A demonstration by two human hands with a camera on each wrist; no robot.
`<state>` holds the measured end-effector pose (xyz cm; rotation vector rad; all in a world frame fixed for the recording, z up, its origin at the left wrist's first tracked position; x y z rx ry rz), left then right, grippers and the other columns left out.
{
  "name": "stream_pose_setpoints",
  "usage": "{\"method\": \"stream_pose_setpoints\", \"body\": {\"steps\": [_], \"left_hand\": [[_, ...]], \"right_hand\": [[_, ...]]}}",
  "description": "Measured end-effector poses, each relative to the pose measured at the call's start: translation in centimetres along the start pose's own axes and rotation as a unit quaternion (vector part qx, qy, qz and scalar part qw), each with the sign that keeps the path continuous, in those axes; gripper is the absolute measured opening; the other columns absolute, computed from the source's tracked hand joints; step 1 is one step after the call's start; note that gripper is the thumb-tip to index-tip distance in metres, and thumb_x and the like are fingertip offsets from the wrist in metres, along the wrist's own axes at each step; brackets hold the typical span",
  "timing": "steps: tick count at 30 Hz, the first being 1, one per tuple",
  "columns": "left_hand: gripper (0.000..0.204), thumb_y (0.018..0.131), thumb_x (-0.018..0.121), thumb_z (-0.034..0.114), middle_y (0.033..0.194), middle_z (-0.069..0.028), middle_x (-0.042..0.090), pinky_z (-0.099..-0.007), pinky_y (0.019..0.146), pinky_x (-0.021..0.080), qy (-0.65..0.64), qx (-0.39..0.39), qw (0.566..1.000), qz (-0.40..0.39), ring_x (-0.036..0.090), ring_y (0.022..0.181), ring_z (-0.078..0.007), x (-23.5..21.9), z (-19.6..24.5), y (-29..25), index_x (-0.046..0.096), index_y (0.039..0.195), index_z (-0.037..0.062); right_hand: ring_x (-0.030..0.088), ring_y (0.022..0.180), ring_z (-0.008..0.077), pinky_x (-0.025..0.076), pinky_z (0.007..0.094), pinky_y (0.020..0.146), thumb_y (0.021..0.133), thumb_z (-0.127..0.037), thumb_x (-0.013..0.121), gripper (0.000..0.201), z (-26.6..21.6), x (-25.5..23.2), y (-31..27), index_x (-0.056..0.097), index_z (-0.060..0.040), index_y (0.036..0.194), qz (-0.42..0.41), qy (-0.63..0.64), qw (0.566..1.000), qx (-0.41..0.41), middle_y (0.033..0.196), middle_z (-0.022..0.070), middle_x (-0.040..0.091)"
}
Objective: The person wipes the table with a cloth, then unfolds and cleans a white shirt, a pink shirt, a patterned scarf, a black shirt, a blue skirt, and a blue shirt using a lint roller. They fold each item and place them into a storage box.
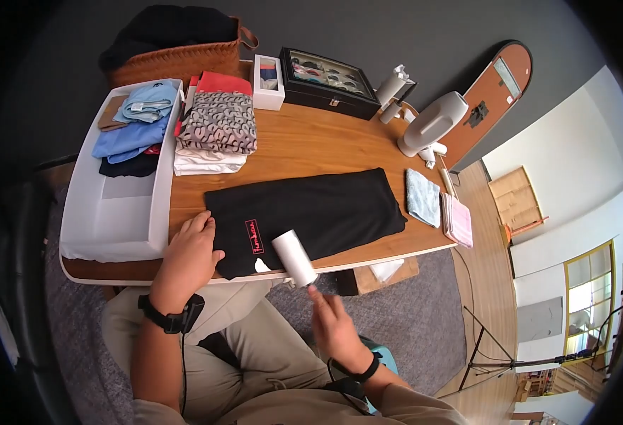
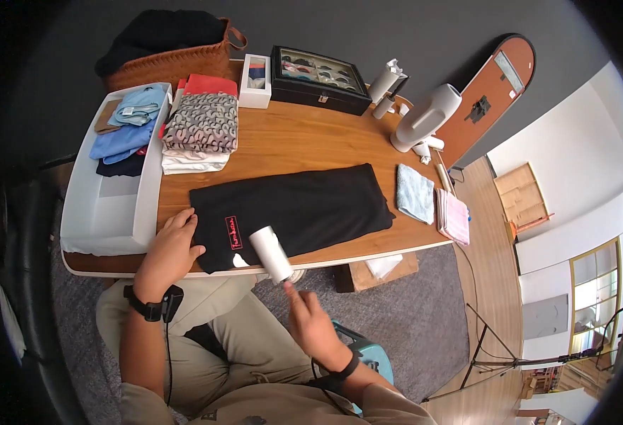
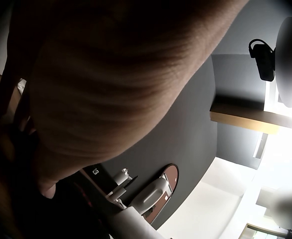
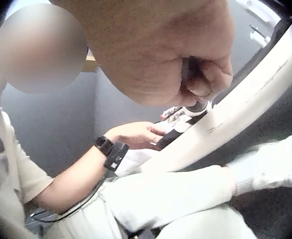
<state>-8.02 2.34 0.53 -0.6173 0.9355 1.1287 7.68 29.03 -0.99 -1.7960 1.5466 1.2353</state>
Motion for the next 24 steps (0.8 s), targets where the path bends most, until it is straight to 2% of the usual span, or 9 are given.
{"method": "stream_pose_setpoints", "body": {"steps": [2,4,6,10,11,16,17,20,24], "left_hand": [[0.066,0.09,0.081,0.011,0.158,-0.0238,0.053,-0.0435,0.121,0.045,0.001,-0.001,1.0,-0.002,0.052,0.145,-0.0398,0.1,0.0,0.0,0.056,0.146,-0.013],[0.066,0.09,0.081,0.011,0.158,-0.0239,0.053,-0.0436,0.121,0.045,0.004,-0.002,1.0,-0.002,0.052,0.145,-0.04,0.0,0.0,0.1,0.056,0.146,-0.0131],[0.066,0.089,0.082,0.01,0.157,-0.0241,0.053,-0.0438,0.121,0.045,0.001,0.006,1.0,0.002,0.052,0.144,-0.0405,0.0,-0.1,0.0,0.056,0.146,-0.0134],[0.066,0.089,0.082,0.009,0.156,-0.0243,0.054,-0.0438,0.121,0.045,-0.002,0.01,1.0,0.005,0.052,0.144,-0.0406,-0.1,0.1,0.0,0.057,0.146,-0.0138],[0.066,0.089,0.082,0.01,0.156,-0.0243,0.054,-0.0438,0.121,0.045,0.0,0.008,1.0,0.003,0.052,0.144,-0.0406,0.0,0.1,0.0,0.057,0.145,-0.0139],[0.066,0.089,0.082,0.01,0.156,-0.0242,0.054,-0.0436,0.121,0.045,0.0,0.002,1.0,-0.001,0.052,0.144,-0.0406,-0.3,0.2,0.0,0.057,0.145,-0.0141],[0.066,0.089,0.082,0.011,0.156,-0.0241,0.054,-0.0437,0.121,0.045,-0.002,0.002,1.0,-0.002,0.052,0.144,-0.0405,-0.2,0.1,0.0,0.057,0.145,-0.0138],[0.066,0.09,0.082,0.012,0.157,-0.0235,0.053,-0.0442,0.121,0.045,-0.007,0.0,1.0,-0.005,0.051,0.145,-0.0401,0.0,-0.2,0.0,0.057,0.146,-0.013],[0.067,0.091,0.082,0.015,0.158,-0.0243,0.052,-0.0457,0.121,0.044,-0.017,0.001,1.0,-0.008,0.05,0.146,-0.0402,0.0,-0.4,-0.1,0.056,0.147,-0.011]], "right_hand": [[0.068,0.091,0.0419,0.059,0.0465,0.076,0.095,0.011,0.066,0.066,2.7,-1.6,0.3,0.051,-0.0009,0.158,0.065,-0.052,0.997,0.003,0.115,0.0256,0.061],[0.069,0.094,0.0465,0.06,0.0505,0.076,0.098,0.004,0.064,0.065,6.2,-2.9,0.4,0.047,-0.0027,0.161,0.082,-0.111,0.989,0.055,0.114,0.0266,0.061],[0.069,0.092,0.0467,0.06,0.0515,0.075,0.1,0.002,0.061,0.064,10.0,-4.8,0.3,0.045,-0.0034,0.162,0.116,-0.17,0.974,0.097,0.115,0.0272,0.06],[0.069,0.092,0.0472,0.06,0.0513,0.08,0.101,0.002,0.06,0.06,15.1,-8.7,-0.4,0.049,-0.0049,0.16,0.132,-0.186,0.959,0.171,0.116,0.0279,0.059],[0.069,0.092,0.0475,0.06,0.0516,0.079,0.101,0.002,0.06,0.059,15.8,-9.6,-0.6,0.05,-0.0053,0.159,0.142,-0.198,0.956,0.164,0.115,0.0278,0.06],[0.07,0.097,0.0477,0.06,0.0515,0.082,0.101,0.002,0.061,0.061,16.5,-12.0,-0.4,0.05,-0.0058,0.16,0.133,-0.211,0.951,0.183,0.118,0.0279,0.062],[0.069,0.101,0.044,0.057,0.0494,0.089,0.101,0.004,0.059,0.053,16.4,-12.4,-0.3,0.058,-0.0046,0.154,0.148,-0.199,0.943,0.222,0.113,0.0262,0.065],[0.068,0.1,0.0433,0.057,0.0492,0.089,0.101,0.004,0.06,0.051,16.7,-14.3,0.0,0.06,-0.004,0.152,0.179,-0.236,0.934,0.202,0.112,0.0256,0.065],[0.07,0.11,0.042,0.057,0.0468,0.093,0.099,0.002,0.066,0.037,15.8,-19.1,2.6,0.068,-0.0024,0.136,0.239,-0.193,0.932,0.192,0.119,0.0253,0.069]]}}
Point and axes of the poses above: each hand's wrist, its own y-axis towards the middle knuckle, its own x-axis out of the palm, z = x × y, the point moved 7 cm from there along y, towards the middle knuckle
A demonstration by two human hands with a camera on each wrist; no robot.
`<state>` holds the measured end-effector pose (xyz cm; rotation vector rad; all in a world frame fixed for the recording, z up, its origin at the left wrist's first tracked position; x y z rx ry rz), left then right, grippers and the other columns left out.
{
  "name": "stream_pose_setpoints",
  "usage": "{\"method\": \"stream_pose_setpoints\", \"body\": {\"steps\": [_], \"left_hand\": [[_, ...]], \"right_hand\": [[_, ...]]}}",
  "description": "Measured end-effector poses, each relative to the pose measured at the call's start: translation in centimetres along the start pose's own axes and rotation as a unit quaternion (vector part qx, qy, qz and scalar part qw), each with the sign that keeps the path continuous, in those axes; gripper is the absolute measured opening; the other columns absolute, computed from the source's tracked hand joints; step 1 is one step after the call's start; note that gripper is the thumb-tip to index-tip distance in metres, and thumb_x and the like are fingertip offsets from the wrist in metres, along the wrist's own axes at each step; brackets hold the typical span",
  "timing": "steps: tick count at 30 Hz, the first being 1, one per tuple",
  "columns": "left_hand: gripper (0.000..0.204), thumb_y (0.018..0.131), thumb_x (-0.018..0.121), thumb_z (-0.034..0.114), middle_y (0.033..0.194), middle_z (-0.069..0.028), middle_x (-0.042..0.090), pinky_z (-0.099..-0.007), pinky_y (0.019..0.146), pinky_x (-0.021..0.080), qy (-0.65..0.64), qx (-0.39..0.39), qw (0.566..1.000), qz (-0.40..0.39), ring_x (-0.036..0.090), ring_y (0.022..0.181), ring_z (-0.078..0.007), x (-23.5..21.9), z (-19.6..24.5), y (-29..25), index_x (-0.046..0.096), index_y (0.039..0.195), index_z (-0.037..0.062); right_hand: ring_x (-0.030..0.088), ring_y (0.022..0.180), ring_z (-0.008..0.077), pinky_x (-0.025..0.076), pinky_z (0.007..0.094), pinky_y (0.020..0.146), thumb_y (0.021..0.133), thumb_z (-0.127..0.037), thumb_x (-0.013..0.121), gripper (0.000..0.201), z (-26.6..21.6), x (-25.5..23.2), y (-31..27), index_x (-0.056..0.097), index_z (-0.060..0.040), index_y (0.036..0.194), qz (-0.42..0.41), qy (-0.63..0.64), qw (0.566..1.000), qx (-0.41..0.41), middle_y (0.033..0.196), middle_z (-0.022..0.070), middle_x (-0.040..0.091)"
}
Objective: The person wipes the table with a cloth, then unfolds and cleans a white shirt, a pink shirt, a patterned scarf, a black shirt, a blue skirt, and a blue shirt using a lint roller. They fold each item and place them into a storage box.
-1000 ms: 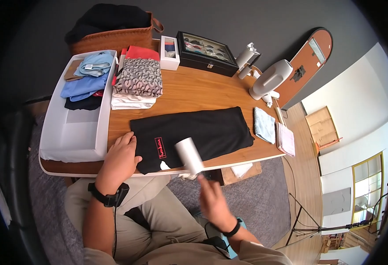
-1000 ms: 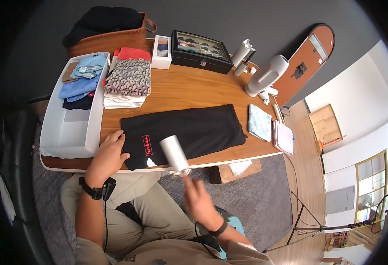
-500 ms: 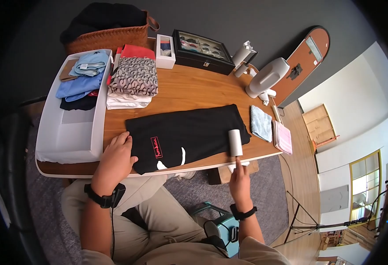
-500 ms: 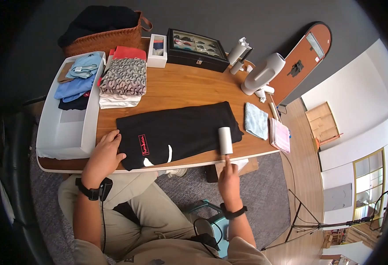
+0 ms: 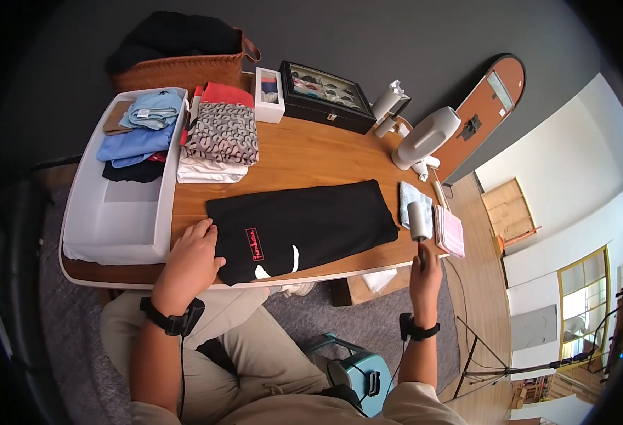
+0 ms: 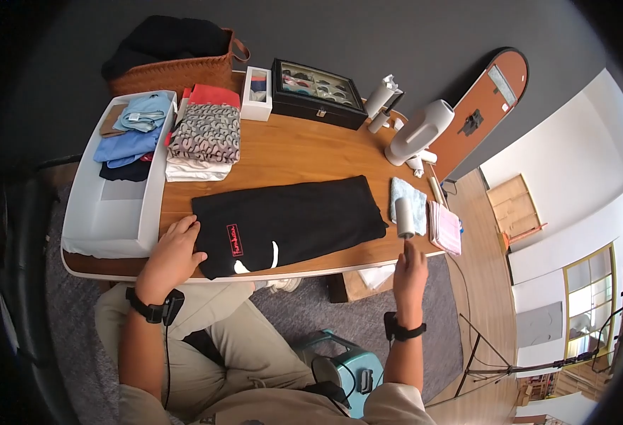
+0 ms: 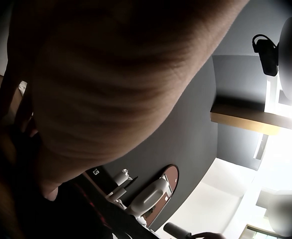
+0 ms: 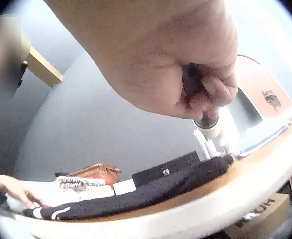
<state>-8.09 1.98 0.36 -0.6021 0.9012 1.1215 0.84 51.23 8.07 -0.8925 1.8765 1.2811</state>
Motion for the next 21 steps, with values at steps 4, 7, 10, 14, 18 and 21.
{"method": "stream_pose_setpoints", "body": {"steps": [4,7,10,14,18,21], "left_hand": [[0.066,0.094,0.081,0.018,0.156,-0.0287,0.052,-0.0487,0.12,0.044,0.013,0.007,1.0,0.008,0.051,0.144,-0.0419,0.1,0.0,-0.2,0.055,0.147,-0.0117],[0.068,0.095,0.08,0.02,0.155,-0.0309,0.051,-0.05,0.121,0.043,0.023,0.011,1.0,0.015,0.051,0.144,-0.044,-0.1,0.1,-0.2,0.053,0.148,-0.0116],[0.068,0.097,0.078,0.023,0.154,-0.031,0.052,-0.0505,0.121,0.043,0.018,0.009,1.0,0.024,0.05,0.145,-0.0443,0.0,0.0,-0.1,0.052,0.149,-0.0111],[0.069,0.099,0.076,0.029,0.152,-0.0308,0.055,-0.0506,0.12,0.043,0.012,0.004,0.999,0.035,0.05,0.143,-0.0447,-0.3,0.1,0.3,0.051,0.151,-0.0102],[0.072,0.1,0.075,0.031,0.152,-0.029,0.056,-0.0509,0.12,0.042,-0.002,-0.01,0.999,0.037,0.052,0.141,-0.0449,-0.5,0.2,0.7,0.049,0.153,-0.0102],[0.072,0.1,0.075,0.032,0.151,-0.0276,0.057,-0.0508,0.119,0.043,-0.008,-0.012,0.999,0.051,0.052,0.14,-0.0443,-0.4,0.1,0.9,0.049,0.153,-0.0098]], "right_hand": [[0.073,0.082,0.0208,0.057,0.0337,0.071,0.102,-0.003,0.069,0.02,1.6,0.3,6.8,0.069,0.001,0.122,-0.007,0.151,0.988,0.02,0.107,0.0164,0.069],[0.068,0.067,0.0136,0.053,0.0287,0.059,0.102,-0.005,0.069,0.017,1.7,1.7,14.2,0.068,0.0047,0.116,-0.026,0.234,0.971,0.03,0.09,0.01,0.07],[0.07,0.066,0.0154,0.055,0.029,0.058,0.1,-0.003,0.07,0.018,1.4,3.5,21.8,0.066,0.0055,0.116,-0.053,0.255,0.965,0.027,0.088,0.0108,0.072],[0.073,0.063,0.02,0.057,0.0312,0.053,0.092,0.0,0.074,0.027,1.0,5.8,29.1,0.061,0.0067,0.115,-0.067,0.243,0.967,0.048,0.088,0.0155,0.074],[0.074,0.062,0.0217,0.059,0.0339,0.054,0.085,-0.002,0.082,0.041,1.0,8.4,33.3,0.058,0.0067,0.118,-0.042,0.161,0.985,0.047,0.082,0.0146,0.074],[0.073,0.061,0.022,0.058,0.0339,0.053,0.083,0.001,0.079,0.037,0.3,9.8,34.1,0.057,0.0056,0.112,-0.026,0.152,0.988,0.031,0.085,0.0161,0.071]]}}
Point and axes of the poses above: each hand's wrist, its own y-axis towards the middle knuckle, its own x-axis out of the palm, z = x × y, the point moved 7 cm from there along y, towards the middle knuckle
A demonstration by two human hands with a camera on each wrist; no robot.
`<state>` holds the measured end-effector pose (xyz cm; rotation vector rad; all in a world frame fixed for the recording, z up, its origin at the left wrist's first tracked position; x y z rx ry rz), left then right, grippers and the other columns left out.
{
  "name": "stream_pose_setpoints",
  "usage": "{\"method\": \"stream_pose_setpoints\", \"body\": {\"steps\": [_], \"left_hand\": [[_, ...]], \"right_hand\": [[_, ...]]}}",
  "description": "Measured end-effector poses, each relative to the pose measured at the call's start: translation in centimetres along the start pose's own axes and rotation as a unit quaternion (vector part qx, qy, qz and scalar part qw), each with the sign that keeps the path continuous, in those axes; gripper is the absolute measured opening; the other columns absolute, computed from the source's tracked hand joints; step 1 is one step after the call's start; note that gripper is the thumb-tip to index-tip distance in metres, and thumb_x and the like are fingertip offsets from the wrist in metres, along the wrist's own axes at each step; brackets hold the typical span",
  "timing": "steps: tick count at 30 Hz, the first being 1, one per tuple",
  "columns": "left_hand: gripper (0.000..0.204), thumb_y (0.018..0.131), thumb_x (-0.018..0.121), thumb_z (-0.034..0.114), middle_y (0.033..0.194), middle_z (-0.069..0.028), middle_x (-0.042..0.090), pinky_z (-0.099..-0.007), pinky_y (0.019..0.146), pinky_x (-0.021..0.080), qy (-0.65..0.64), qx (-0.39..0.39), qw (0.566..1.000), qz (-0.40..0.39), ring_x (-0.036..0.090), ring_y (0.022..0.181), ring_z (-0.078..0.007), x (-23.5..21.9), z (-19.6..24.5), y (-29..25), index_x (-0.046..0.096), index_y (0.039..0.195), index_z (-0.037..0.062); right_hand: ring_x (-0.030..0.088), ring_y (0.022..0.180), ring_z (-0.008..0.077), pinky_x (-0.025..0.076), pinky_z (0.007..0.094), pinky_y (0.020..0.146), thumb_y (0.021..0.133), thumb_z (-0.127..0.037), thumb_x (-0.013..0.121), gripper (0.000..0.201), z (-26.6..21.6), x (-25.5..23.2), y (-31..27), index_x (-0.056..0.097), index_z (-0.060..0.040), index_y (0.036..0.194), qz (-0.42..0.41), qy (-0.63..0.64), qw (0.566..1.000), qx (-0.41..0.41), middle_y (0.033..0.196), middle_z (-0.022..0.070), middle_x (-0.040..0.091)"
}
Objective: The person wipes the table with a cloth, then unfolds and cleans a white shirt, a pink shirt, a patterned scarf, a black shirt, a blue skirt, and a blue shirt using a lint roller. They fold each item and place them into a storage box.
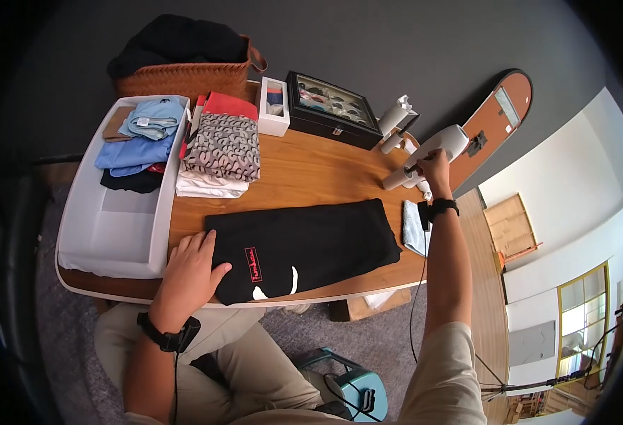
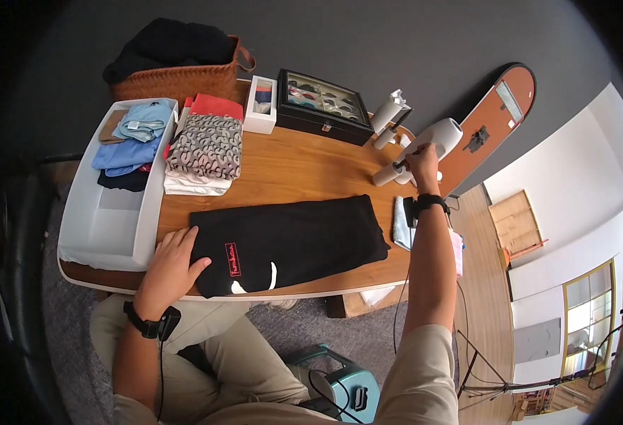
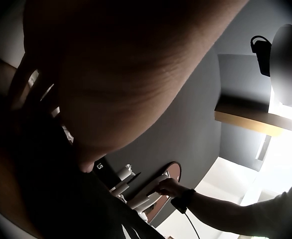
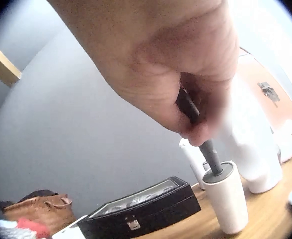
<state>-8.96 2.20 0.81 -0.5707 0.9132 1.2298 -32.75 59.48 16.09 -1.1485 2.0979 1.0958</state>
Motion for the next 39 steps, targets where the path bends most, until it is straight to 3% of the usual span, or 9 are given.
{"method": "stream_pose_setpoints", "body": {"steps": [13,15,18,20,21,26,32,34,39], "left_hand": [[0.068,0.098,0.076,0.025,0.161,-0.0284,0.045,-0.0513,0.123,0.039,-0.021,-0.022,0.998,0.06,0.047,0.146,-0.0471,0.2,0.7,0.1,0.051,0.151,-0.0099],[0.066,0.096,0.078,0.023,0.164,-0.0275,0.043,-0.0509,0.124,0.038,0.09,0.039,0.989,0.11,0.043,0.151,-0.0458,-0.6,2.5,-0.2,0.054,0.149,-0.0087],[0.074,0.091,0.082,0.031,0.168,-0.0239,0.039,-0.0561,0.127,0.033,0.062,0.094,0.99,0.089,0.036,0.157,-0.0433,0.4,4.0,-0.5,0.056,0.15,-0.005],[0.079,0.089,0.083,0.036,0.17,-0.022,0.038,-0.0599,0.128,0.03,0.061,0.103,0.991,0.053,0.032,0.16,-0.0425,0.8,5.0,-1.0,0.056,0.152,-0.0025],[0.084,0.087,0.085,0.041,0.172,-0.0201,0.036,-0.0636,0.128,0.027,0.059,0.112,0.992,0.014,0.027,0.162,-0.0418,1.4,5.3,-1.4,0.056,0.154,-0.0001],[0.088,0.084,0.087,0.046,0.174,-0.0158,0.035,-0.0758,0.125,0.022,0.05,0.107,0.992,-0.04,0.024,0.163,-0.0405,2.4,5.3,-1.9,0.054,0.159,0.015],[0.066,0.09,0.078,0.019,0.167,-0.0163,0.044,-0.078,0.122,0.025,0.083,0.126,0.988,-0.024,0.033,0.159,-0.041,2.2,4.9,-1.9,0.06,0.154,0.0178],[0.064,0.091,0.075,0.013,0.165,-0.0166,0.046,-0.078,0.122,0.026,0.102,0.127,0.986,-0.021,0.034,0.158,-0.0414,2.3,4.5,-1.9,0.061,0.153,0.0175],[0.063,0.092,0.064,-0.002,0.163,-0.0171,0.048,-0.0766,0.121,0.029,0.108,0.123,0.986,-0.011,0.036,0.157,-0.0422,2.2,4.1,-2.0,0.061,0.153,0.0148]], "right_hand": [[0.072,0.061,0.0212,0.058,0.0334,0.053,0.086,-0.01,0.084,0.044,2.5,2.3,0.6,0.056,0.0095,0.114,-0.035,0.001,0.999,0.001,0.084,0.0172,0.073],[0.077,0.072,0.0306,0.061,0.0409,0.063,0.088,-0.014,0.081,0.048,1.6,0.9,-1.9,0.059,0.0113,0.122,-0.036,0.012,0.998,0.042,0.087,0.0209,0.075],[0.074,0.094,0.0467,0.059,0.0505,0.084,0.092,-0.015,0.078,0.05,3.2,0.7,-5.7,0.057,0.0092,0.131,0.113,-0.105,0.981,-0.12,0.099,0.0278,0.074],[0.073,0.099,0.0484,0.058,0.0524,0.085,0.095,-0.016,0.073,0.041,4.7,3.5,-8.5,0.062,0.0057,0.128,0.018,-0.118,0.986,-0.119,0.102,0.0313,0.074],[0.072,0.108,0.0502,0.058,0.0527,0.09,0.099,-0.028,0.074,0.044,6.6,5.5,-9.9,0.067,0.0071,0.124,-0.085,-0.103,0.991,0.013,0.109,0.0342,0.074],[0.07,0.124,0.0489,0.054,0.0476,0.107,0.1,-0.068,0.064,0.093,2.5,6.8,-17.6,0.062,0.0183,0.135,-0.207,-0.228,0.95,0.056,0.124,0.0415,0.07],[0.076,0.112,0.0342,0.06,0.0429,0.097,0.096,-0.044,0.084,0.076,1.6,5.3,-20.4,0.061,0.017,0.136,-0.291,-0.016,0.944,0.157,0.123,0.0281,0.075],[0.075,0.111,0.0259,0.061,0.0375,0.098,0.097,-0.022,0.085,0.066,1.1,5.4,-21.6,0.055,0.0121,0.145,-0.331,0.268,0.885,0.189,0.129,0.0181,0.073],[0.075,0.112,0.0247,0.063,0.0346,0.098,0.098,-0.006,0.077,0.055,0.4,4.0,-23.6,0.056,0.0048,0.147,-0.344,0.426,0.811,0.206,0.13,0.0147,0.073]]}}
Point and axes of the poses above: each hand's wrist, its own y-axis towards the middle knuckle, its own x-axis out of the palm, z = x × y, the point moved 7 cm from there along y, towards the middle knuckle
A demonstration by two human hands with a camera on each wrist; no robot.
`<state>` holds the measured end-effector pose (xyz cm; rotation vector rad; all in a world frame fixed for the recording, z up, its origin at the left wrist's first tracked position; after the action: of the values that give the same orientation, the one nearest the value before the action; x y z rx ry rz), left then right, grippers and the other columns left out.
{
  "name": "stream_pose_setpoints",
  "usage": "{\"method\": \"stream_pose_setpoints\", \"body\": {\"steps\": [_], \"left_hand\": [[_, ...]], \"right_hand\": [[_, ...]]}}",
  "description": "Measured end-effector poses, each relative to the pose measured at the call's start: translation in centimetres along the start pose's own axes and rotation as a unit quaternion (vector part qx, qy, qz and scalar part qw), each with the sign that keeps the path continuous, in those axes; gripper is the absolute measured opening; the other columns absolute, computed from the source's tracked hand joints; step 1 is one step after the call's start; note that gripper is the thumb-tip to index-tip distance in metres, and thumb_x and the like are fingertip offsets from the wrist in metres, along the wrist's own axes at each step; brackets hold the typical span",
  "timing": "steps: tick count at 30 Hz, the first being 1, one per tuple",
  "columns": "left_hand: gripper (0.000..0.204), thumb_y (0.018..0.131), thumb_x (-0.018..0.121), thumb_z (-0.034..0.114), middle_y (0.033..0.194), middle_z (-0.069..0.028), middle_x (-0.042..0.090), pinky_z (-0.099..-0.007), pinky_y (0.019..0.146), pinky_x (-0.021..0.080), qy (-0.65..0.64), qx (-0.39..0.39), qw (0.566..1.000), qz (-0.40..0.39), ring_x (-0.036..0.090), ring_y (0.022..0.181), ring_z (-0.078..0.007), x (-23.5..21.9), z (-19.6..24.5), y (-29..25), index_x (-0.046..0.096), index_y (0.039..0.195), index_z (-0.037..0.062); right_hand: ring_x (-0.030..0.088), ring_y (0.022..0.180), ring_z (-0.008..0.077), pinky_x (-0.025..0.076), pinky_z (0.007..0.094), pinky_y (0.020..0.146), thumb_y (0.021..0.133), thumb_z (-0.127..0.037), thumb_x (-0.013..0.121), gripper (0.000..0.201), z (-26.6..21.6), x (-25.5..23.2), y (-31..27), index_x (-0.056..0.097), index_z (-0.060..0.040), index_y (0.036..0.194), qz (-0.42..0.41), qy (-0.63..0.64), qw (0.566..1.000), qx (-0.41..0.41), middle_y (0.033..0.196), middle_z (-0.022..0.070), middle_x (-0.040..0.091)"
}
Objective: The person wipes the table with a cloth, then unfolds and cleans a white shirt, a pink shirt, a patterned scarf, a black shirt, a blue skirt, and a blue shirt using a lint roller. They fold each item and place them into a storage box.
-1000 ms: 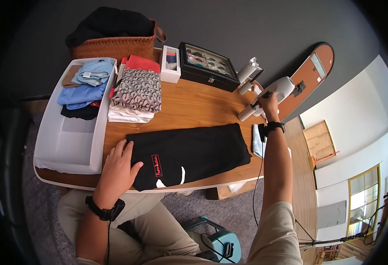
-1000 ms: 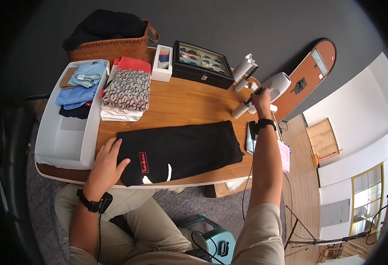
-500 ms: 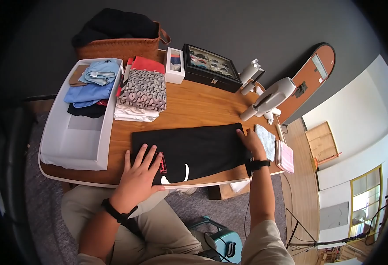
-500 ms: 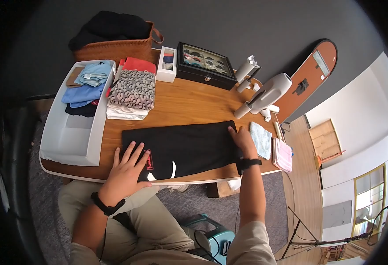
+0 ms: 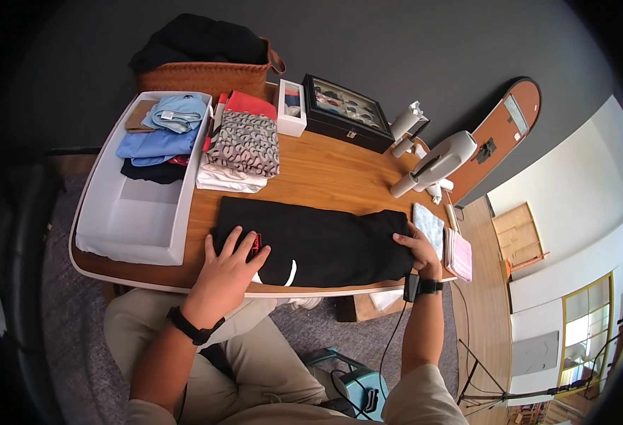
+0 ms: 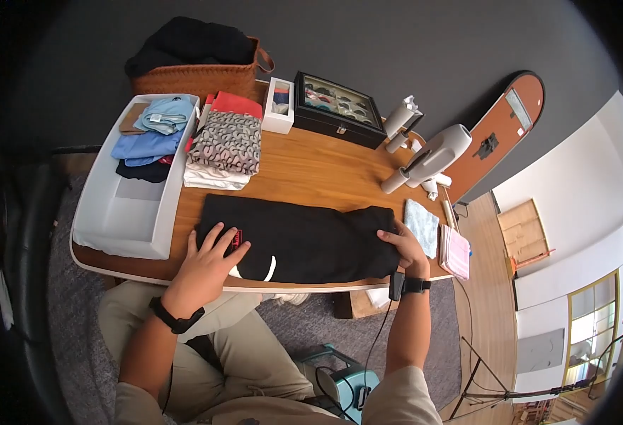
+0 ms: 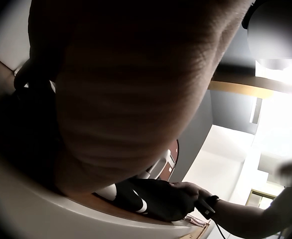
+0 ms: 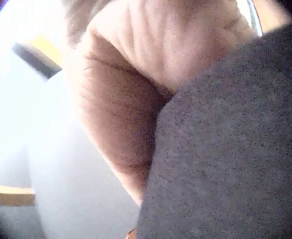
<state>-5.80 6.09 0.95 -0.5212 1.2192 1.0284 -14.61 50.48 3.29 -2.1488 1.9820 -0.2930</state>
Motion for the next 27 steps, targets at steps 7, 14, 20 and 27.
{"method": "stream_pose_setpoints", "body": {"steps": [7,14,20,27], "left_hand": [[0.042,0.09,0.063,-0.003,0.14,-0.0109,0.067,-0.0587,0.107,0.047,-0.026,0.01,0.997,0.075,0.057,0.136,-0.0334,-1.4,-0.3,0.9,0.072,0.131,0.0058],[0.036,0.079,0.058,-0.006,0.11,-0.0154,0.075,-0.0486,0.091,0.055,-0.178,0.01,0.954,0.242,0.068,0.105,-0.0377,-5.6,-0.6,0.3,0.074,0.111,-0.0007],[0.027,0.081,0.06,-0.003,0.108,-0.018,0.075,-0.0479,0.088,0.058,-0.229,-0.034,0.948,0.218,0.069,0.102,-0.0394,-4.6,-1.9,0.3,0.074,0.104,-0.0023],[0.06,0.095,0.081,0.027,0.127,-0.0314,0.067,-0.0524,0.095,0.057,-0.162,-0.171,0.972,0.019,0.069,0.111,-0.0465,-2.5,-0.7,-0.9,0.058,0.138,-0.0068]], "right_hand": [[0.078,0.103,0.0231,0.064,0.036,0.096,0.097,0.0,0.072,0.041,-4.6,1.2,-1.9,0.064,0.0028,0.137,0.052,0.095,0.991,-0.081,0.121,0.0138,0.077],[0.076,0.098,0.0169,0.061,0.0303,0.091,0.093,-0.002,0.079,0.041,-2.9,-2.6,-0.2,0.068,0.0026,0.132,0.074,-0.052,0.991,-0.097,0.116,0.0083,0.078],[0.075,0.098,0.0172,0.059,0.0299,0.091,0.095,-0.003,0.079,0.038,-1.0,-3.5,-0.5,0.068,0.0042,0.131,0.095,-0.088,0.989,-0.071,0.116,0.0095,0.078],[0.073,0.101,0.0182,0.058,0.0298,0.091,0.098,-0.007,0.078,0.039,1.0,-5.7,-1.1,0.067,0.007,0.133,0.145,-0.16,0.975,-0.05,0.116,0.0118,0.076]]}}
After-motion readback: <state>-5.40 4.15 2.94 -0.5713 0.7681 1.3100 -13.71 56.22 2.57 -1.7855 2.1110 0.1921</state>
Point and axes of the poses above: each hand's wrist, its own y-axis towards the middle knuckle, its own x-axis out of the palm, z = x × y, the point moved 7 cm from there along y, towards the middle knuckle
